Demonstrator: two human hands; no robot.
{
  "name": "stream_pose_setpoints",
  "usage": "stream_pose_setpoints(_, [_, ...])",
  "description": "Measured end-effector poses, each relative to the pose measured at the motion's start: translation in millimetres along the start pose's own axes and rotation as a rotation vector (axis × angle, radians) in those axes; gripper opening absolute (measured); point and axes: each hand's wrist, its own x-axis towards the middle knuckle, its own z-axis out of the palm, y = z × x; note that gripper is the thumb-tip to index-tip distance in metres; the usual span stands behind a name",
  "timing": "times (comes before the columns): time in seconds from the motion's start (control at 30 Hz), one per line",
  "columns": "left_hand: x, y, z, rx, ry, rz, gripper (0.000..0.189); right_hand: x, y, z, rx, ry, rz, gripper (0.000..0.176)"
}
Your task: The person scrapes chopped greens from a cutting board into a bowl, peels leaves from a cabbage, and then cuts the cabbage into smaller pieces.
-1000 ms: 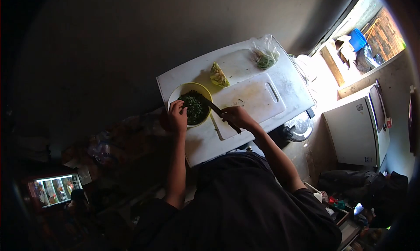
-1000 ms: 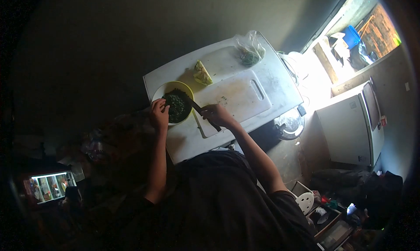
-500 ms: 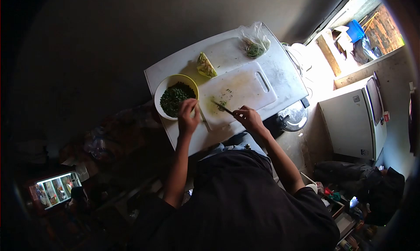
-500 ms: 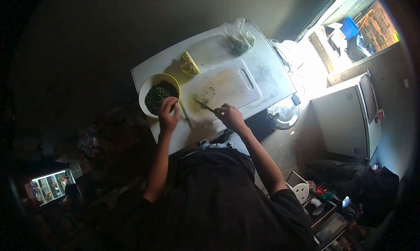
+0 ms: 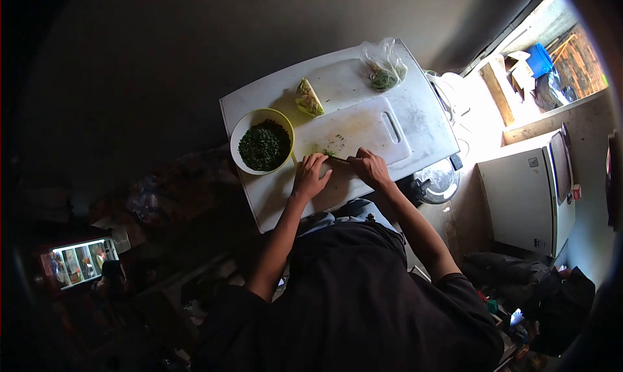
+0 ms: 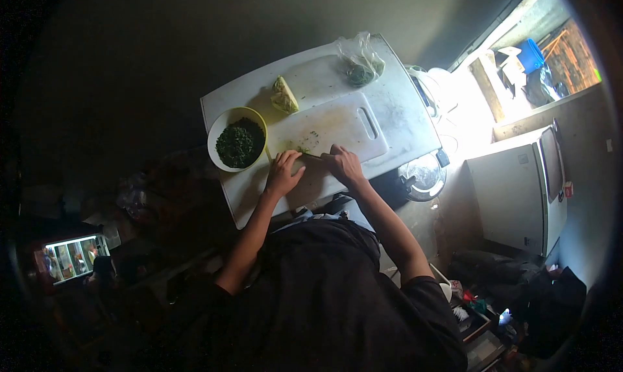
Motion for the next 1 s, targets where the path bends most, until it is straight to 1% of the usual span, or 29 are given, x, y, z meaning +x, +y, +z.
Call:
stream_pose_setpoints(0.07, [11,-2,3,0.016,0.000,-0.007,0.041,11,8,-4,-0.042,0.021,0.029,0.014])
stream_pose_setpoints(0.1, [16,-1,3,0.019,0.001,-0.009,0.041,17,13,-6,-0.070,0.023,0.011,0.021])
stream_pose_setpoints(0.13, [20,0,4,-0.004,0.010,-0.029,0.040,21,16,-7,-0.068,0.022,0.010,0.021])
stream_pose_setpoints(0.2, [23,1,5,-0.027,0.018,-0.047,0.038,26,21,-9,-0.034,0.008,0.067,0.015])
stream_pose_setpoints(0.27, [21,0,6,-0.083,0.136,-0.048,0.038,26,19,-10,-0.031,0.010,0.051,0.016])
stream_pose_setpoints(0.3, [18,1,5,-0.083,0.136,-0.053,0.038,24,14,-12,0.006,-0.010,0.071,0.016])
stream_pose_setpoints(0.37, [4,1,-2,-0.174,0.231,-0.101,0.035,18,1,-14,0.047,-0.039,0.090,0.016])
stream_pose_setpoints(0.4, [-4,1,-6,-0.174,0.230,-0.107,0.035,13,-6,-12,0.082,-0.053,0.107,0.016])
stream_pose_setpoints(0.43, [-13,1,-10,-0.176,0.197,-0.169,0.033,9,-11,-10,0.116,-0.067,0.123,0.016])
stream_pose_setpoints(0.5, [-28,-2,-19,-0.192,0.147,-0.268,0.032,0,-19,-3,0.129,-0.074,0.068,0.018])
stream_pose_setpoints(0.53, [-33,-4,-21,-0.191,0.150,-0.271,0.032,-4,-24,-2,0.120,-0.068,0.025,0.018])
stream_pose_setpoints(0.6, [-39,-5,-26,-0.035,0.148,-0.191,0.033,-10,-32,2,0.104,-0.087,0.001,0.018])
stream_pose_setpoints(0.73, [-38,2,-23,-0.027,0.103,-0.139,0.037,-12,-31,16,0.086,-0.101,-0.030,0.018])
stream_pose_setpoints(0.83, [-30,0,-18,0.011,0.063,-0.114,0.043,-4,-26,22,0.030,-0.102,-0.031,0.017])
stream_pose_setpoints(0.93, [-21,-8,-16,0.025,0.085,-0.108,0.045,7,-20,18,0.058,-0.045,0.002,0.014])
stream_pose_setpoints(1.0, [-18,-11,-16,0.035,0.098,-0.116,0.045,16,-13,12,0.011,-0.042,0.097,0.014])
